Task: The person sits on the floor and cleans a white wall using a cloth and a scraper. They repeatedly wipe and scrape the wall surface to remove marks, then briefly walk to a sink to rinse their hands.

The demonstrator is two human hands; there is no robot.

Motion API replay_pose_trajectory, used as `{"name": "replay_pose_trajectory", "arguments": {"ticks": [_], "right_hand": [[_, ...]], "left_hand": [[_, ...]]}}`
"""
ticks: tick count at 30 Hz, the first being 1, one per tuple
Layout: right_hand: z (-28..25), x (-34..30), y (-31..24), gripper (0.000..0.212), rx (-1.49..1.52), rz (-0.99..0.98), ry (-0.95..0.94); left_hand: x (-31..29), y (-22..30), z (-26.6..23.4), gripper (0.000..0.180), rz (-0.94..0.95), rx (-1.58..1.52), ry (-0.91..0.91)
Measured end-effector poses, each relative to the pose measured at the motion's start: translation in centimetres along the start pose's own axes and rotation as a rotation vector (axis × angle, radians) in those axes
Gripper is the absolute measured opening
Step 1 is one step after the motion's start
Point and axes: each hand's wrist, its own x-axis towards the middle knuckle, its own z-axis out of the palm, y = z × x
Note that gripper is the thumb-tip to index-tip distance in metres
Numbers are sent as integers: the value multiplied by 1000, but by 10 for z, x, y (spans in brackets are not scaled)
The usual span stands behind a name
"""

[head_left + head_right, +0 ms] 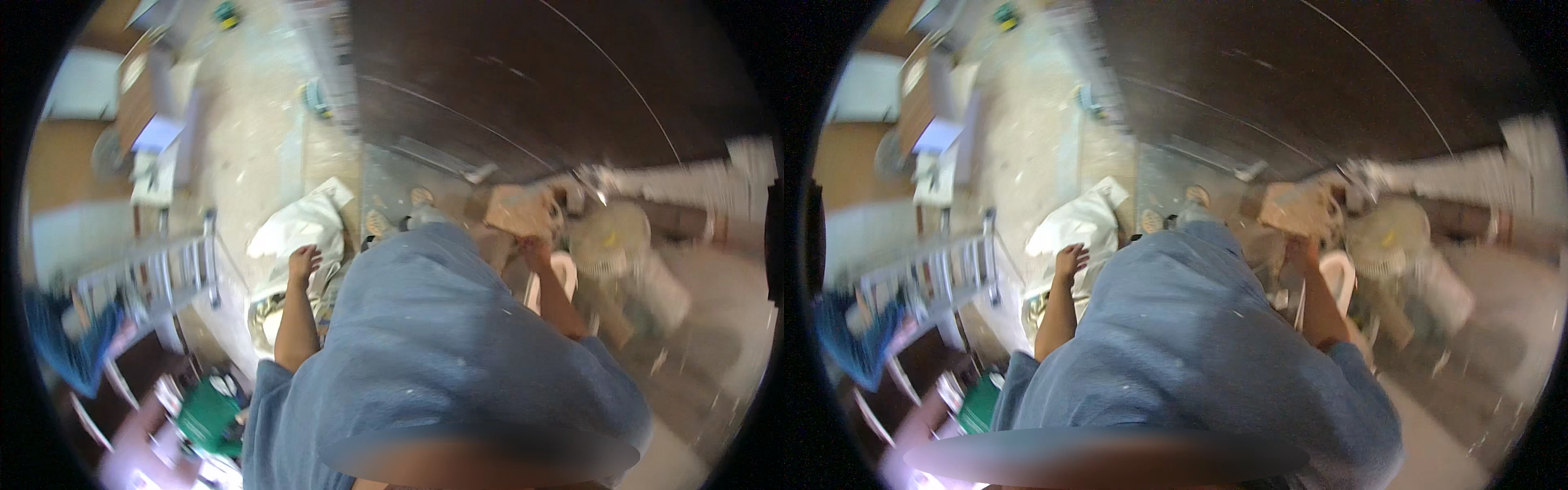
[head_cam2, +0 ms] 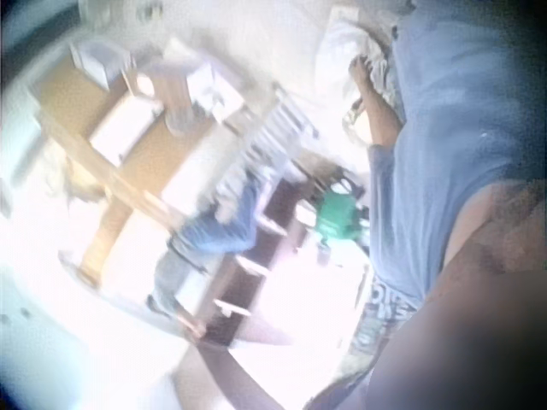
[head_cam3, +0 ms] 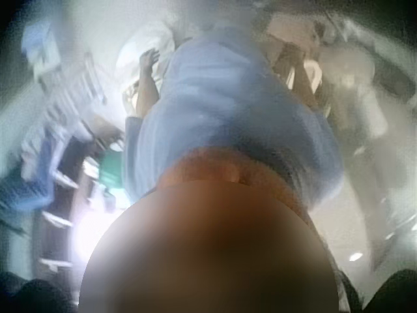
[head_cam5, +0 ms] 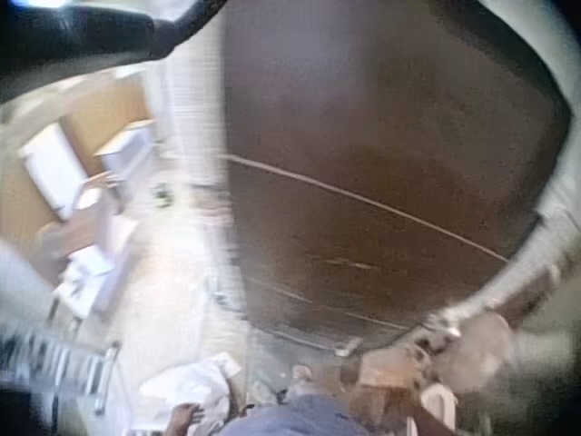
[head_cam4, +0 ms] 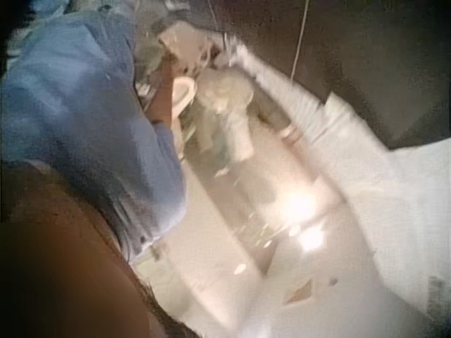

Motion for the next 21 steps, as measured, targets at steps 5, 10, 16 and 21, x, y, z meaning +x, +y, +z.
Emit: {"name": "replay_pose_trajectory", "arguments": {"ticks": [5, 10, 16, 21], "right_hand": [[70, 90, -116, 27, 379, -132, -457], [120, 185, -266, 30, 13, -575, -548], [171, 269, -445, 32, -198, -698, -712], [242, 377, -546, 27, -332, -846, -956]], "left_hand": [[19, -4, -22, 25, 17, 15, 152], [25, -26, -40, 26, 93, 7, 336], [24, -46, -8, 26, 76, 76, 450], [11, -59, 14, 31, 103, 389, 291]]}}
